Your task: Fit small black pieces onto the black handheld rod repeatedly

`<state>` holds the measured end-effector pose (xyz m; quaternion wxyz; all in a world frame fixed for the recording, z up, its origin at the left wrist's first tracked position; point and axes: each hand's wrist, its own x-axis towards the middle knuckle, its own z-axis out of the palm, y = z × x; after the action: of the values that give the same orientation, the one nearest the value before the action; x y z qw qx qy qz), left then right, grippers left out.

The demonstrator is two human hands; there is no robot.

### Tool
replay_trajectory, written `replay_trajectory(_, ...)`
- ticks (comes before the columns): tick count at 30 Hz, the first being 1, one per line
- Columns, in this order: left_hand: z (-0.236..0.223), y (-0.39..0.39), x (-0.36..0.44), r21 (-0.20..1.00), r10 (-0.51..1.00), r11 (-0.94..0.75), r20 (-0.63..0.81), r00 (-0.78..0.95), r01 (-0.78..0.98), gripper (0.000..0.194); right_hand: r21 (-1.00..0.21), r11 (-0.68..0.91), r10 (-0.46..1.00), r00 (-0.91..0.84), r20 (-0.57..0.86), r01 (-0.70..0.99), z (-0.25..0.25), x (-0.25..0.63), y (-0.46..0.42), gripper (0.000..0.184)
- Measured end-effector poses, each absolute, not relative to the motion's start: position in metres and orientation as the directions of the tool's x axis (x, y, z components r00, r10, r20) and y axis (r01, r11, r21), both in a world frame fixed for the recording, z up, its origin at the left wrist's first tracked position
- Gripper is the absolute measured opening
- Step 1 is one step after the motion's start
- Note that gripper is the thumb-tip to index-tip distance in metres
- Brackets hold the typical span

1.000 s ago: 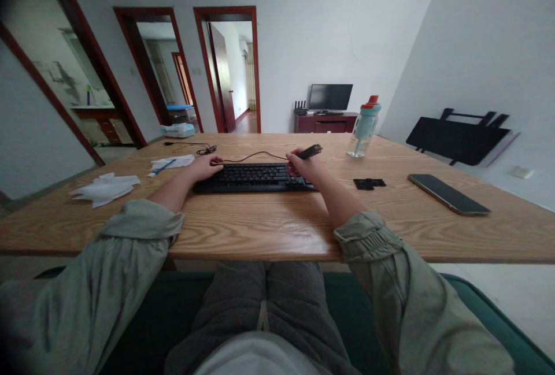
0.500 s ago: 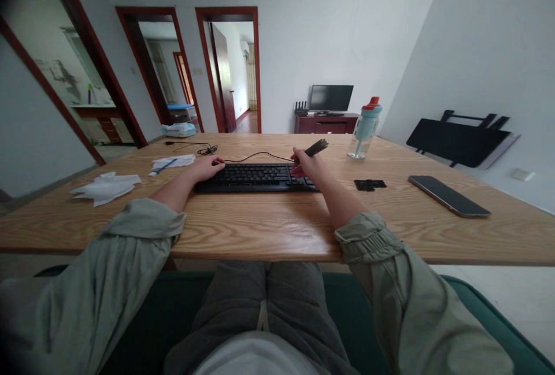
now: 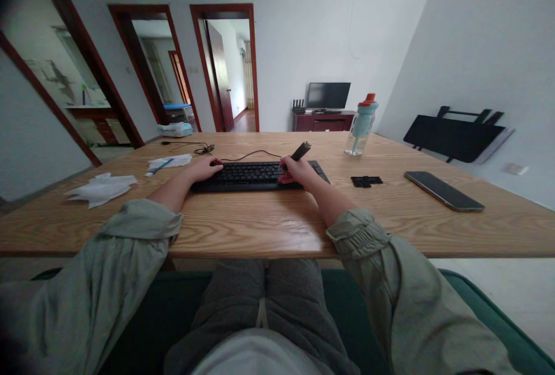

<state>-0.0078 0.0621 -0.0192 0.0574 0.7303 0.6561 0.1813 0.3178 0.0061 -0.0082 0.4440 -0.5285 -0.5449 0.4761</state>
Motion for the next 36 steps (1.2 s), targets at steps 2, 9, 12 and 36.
replay_trajectory(2, -0.020, 0.064, -0.008, 0.317, 0.978, -0.140, 0.191, 0.081, 0.938, 0.031, -0.988, -0.011, 0.999, -0.045, -0.018, 0.153, -0.009, 0.318, 0.008, 0.011)
replay_trajectory(9, -0.022, 0.066, -0.010, 0.318, 0.977, -0.150, 0.190, 0.092, 0.936, 0.031, -0.976, 0.018, 1.000, -0.023, 0.013, 0.216, -0.011, 0.323, 0.010, 0.016)
replay_trajectory(12, -0.021, 0.065, -0.009, 0.308, 0.976, -0.158, 0.194, 0.101, 0.938, 0.032, -0.911, 0.150, 0.989, -0.063, 0.136, 0.385, -0.010, 0.326, 0.013, 0.012)
replay_trajectory(36, -0.017, 0.059, -0.003, 0.256, 0.978, -0.170, 0.160, 0.132, 0.952, 0.040, -0.614, 0.287, 0.954, -0.159, 0.256, 0.735, -0.012, 0.321, 0.010, 0.017)
